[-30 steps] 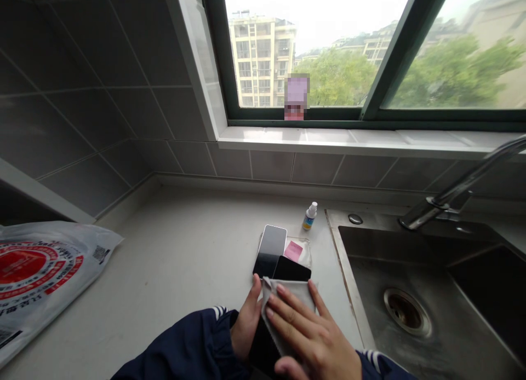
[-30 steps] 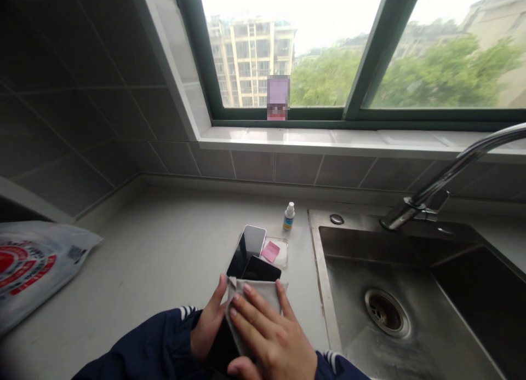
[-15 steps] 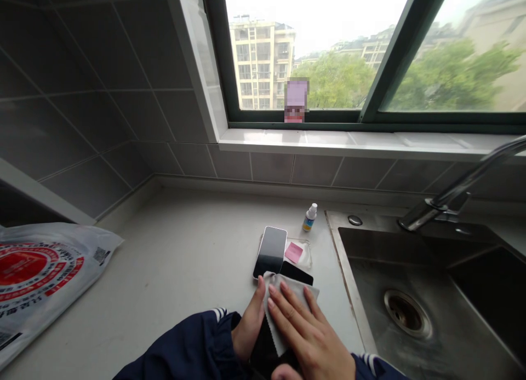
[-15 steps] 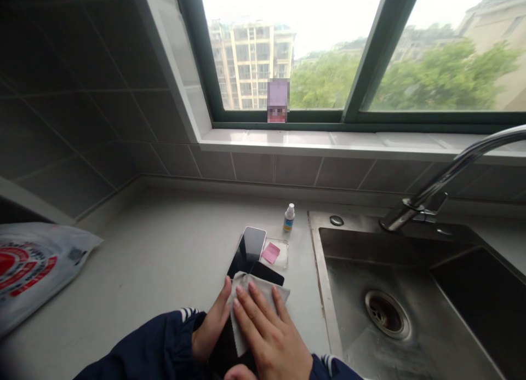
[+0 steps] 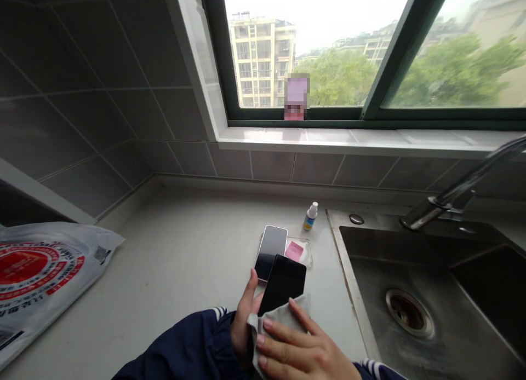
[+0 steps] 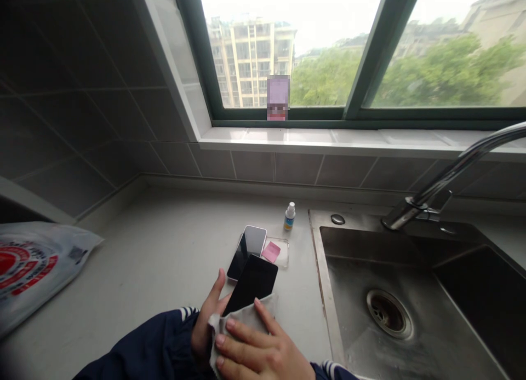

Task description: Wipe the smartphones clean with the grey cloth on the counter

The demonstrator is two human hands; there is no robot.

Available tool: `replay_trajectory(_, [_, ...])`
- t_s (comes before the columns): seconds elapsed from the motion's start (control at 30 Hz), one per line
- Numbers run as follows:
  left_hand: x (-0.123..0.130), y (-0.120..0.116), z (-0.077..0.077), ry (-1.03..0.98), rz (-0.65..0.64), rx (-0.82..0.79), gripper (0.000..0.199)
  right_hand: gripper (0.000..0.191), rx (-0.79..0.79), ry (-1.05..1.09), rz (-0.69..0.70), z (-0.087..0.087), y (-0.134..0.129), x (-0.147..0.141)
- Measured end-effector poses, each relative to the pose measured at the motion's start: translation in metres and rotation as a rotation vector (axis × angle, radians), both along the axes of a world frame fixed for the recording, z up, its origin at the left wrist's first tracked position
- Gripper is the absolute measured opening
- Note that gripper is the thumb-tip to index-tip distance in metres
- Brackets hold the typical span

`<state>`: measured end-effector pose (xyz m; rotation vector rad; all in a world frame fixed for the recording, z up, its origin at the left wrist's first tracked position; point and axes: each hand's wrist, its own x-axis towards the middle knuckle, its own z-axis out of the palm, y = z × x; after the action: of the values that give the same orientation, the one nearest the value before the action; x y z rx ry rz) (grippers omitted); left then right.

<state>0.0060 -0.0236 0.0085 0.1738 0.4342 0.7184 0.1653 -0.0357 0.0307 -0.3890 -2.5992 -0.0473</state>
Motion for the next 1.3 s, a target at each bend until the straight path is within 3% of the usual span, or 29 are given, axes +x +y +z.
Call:
replay_trajectory(0.17, [0.001,0.002,0.001,-0.116,0.012,-0.083,0.084,0.02,-0.059,0.066,0.013,-0.002,0.003,0.009])
replay_trajectory(0.3, [0.0,0.003,-0.005,-0.198,0.034,-0.077,0.074,0.022,-0.072,0.098,-0.173,-0.009,0.0,0.018])
replay_trajectory(0.47, [-0.001,-0.002,-0.013,-0.159,-0.105,0.104,0.079,0.043,-0.063,0.086,-0.459,-0.015,0.0,0.023])
replay_trajectory(0.63, [0.001,-0.005,-0.017,-0.09,-0.168,0.259,0.087,0.051,-0.071,0.117,-0.594,-0.022,0.003,0.023])
replay_trajectory(0.83, [0.001,-0.001,-0.009,-0.131,-0.113,0.201,0.08,0.041,-0.075,0.086,-0.46,-0.015,0.002,0.022])
replay_trajectory(1.07, [0.0,-0.002,-0.003,-0.081,0.012,-0.065,0.086,0.018,-0.036,0.081,-0.025,-0.012,0.0,0.002])
replay_trajectory(1.2, [0.0,-0.001,-0.001,-0.061,0.01,-0.078,0.089,0.037,-0.055,0.217,0.021,-0.016,0.001,0.0])
replay_trajectory(1.3, [0.001,0.001,0.002,-0.097,0.029,-0.075,0.083,0.021,-0.099,0.138,-0.017,-0.012,0.0,0.007])
